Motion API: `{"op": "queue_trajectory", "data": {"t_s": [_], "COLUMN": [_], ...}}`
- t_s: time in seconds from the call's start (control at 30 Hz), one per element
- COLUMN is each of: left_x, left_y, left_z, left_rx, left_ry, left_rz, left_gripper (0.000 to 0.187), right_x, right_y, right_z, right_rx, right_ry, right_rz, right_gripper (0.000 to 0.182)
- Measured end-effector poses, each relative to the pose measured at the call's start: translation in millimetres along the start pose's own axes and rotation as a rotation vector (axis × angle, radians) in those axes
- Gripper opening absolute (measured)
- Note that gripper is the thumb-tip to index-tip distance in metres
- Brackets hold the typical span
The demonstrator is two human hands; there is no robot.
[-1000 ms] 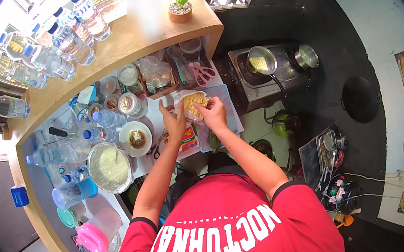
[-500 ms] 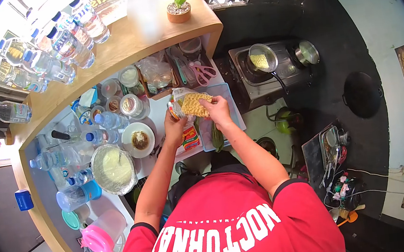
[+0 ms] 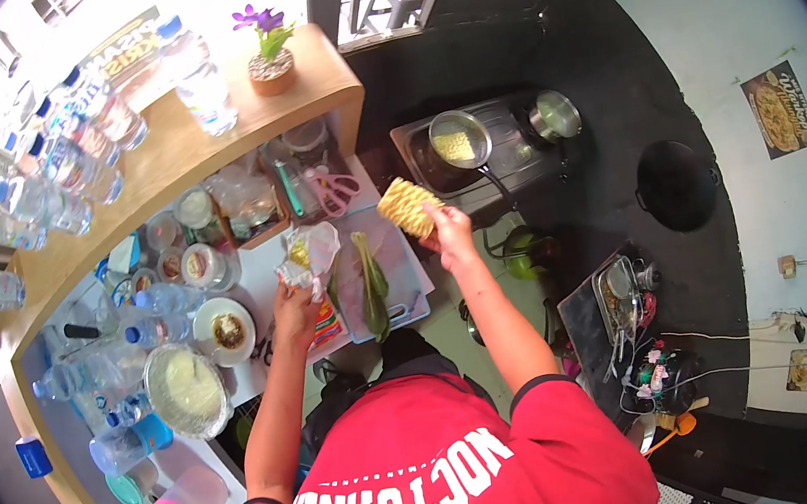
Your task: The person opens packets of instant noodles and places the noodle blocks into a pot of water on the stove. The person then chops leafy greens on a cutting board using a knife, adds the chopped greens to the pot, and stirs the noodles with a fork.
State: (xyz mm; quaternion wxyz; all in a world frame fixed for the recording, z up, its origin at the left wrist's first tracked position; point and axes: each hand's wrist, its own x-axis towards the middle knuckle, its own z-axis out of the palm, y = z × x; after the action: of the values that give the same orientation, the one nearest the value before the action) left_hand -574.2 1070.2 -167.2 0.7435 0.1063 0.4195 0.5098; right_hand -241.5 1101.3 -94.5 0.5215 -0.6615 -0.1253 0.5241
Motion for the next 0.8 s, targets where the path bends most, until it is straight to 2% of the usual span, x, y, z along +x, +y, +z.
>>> {"op": "queue_trajectory", "data": {"t_s": [0.1, 0.17, 0.2, 0.27, 0.37, 0.47, 0.5, 0.6, 0.63, 0.73, 0.8], "left_x": [-25.8, -33.0, -36.3, -40.7, -45.9, -28.6, -18.1, 20.9, 36.5, 84.9, 131.4], "left_y": [5.2, -5.5, -10.2, -18.6, -27.0, -37.2, -40.9, -53.0, -56.7, -67.1, -87.2], "left_z": [16.6, 14.4, 14.6, 20.6, 59.3, 93.2, 103.2, 144.9, 162.0, 215.4, 243.2], "left_rx": [0.016, 0.022, 0.051, 0.110, 0.130, 0.147, 0.168, 0.230, 0.249, 0.349, 0.436], "left_ry": [0.018, 0.029, 0.017, -0.007, 0.014, -0.057, -0.086, -0.174, -0.204, -0.315, -0.395], "left_rz": [-0.026, -0.039, -0.061, -0.103, -0.106, -0.099, -0.101, -0.068, -0.046, 0.046, 0.191], "left_gripper": [0.053, 0.055, 0.056, 0.058, 0.061, 0.065, 0.067, 0.070, 0.071, 0.071, 0.070], "right_x": [82.4, 135.0, 190.8, 226.7, 259.2, 298.7, 298.0, 254.1, 252.1, 247.0, 200.0], "right_y": [-17.7, -32.9, -19.9, -30.0, -44.5, -45.6, -55.5, -82.7, -89.1, -110.9, -151.6], "right_z": [-41.6, -63.5, -86.9, -92.0, -87.3, -93.9, -93.7, -75.7, -78.7, -85.6, -69.8], "right_rx": [0.003, -0.210, -0.339, -0.364, -0.490, -0.607, -0.804, -1.133, -1.125, -0.633, -0.540], "right_ry": [0.222, 0.448, 0.562, 0.537, 0.547, 0.485, 0.466, 0.691, 0.538, -0.290, -0.424], "right_rz": [-0.261, -0.308, -0.409, -0.488, -0.425, -0.226, -0.141, -0.435, -0.470, -0.322, -0.078], "right_gripper": [0.024, 0.029, 0.033, 0.037, 0.041, 0.042, 0.045, 0.054, 0.055, 0.054, 0.051]}}
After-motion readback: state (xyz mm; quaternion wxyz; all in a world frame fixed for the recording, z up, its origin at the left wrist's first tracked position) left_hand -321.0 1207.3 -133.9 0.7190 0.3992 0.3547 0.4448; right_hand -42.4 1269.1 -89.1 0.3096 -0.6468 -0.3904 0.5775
